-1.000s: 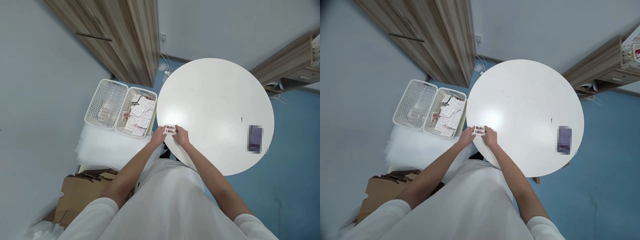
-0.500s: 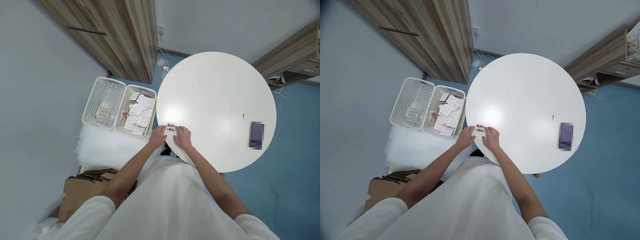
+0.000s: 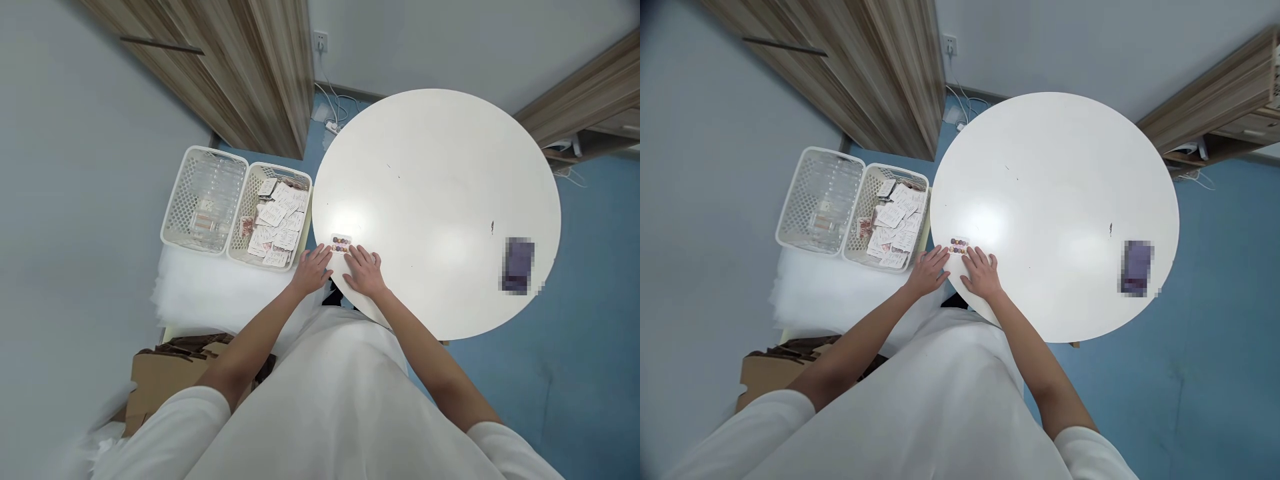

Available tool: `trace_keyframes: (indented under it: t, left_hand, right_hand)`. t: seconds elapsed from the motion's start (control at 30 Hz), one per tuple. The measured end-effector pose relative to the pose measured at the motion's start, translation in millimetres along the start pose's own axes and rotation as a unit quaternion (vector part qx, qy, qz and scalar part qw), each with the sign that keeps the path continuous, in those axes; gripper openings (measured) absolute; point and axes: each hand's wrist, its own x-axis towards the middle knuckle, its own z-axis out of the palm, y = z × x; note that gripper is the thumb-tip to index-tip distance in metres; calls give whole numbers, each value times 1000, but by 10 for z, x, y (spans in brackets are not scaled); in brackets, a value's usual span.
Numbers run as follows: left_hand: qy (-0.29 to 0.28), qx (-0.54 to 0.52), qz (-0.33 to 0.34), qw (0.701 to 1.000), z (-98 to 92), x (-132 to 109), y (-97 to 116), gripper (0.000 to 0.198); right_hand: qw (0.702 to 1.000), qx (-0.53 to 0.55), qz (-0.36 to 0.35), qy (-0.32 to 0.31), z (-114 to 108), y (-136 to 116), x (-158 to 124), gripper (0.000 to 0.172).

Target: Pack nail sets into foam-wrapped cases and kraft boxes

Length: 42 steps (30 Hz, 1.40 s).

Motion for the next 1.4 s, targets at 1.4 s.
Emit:
trace_keyframes:
  t: [1.4]
  left_hand:
    - [92,-70,-129,985,-22,-557,358,36]
  right_hand:
    - [983,103,-112,106,-253,125,-265,27]
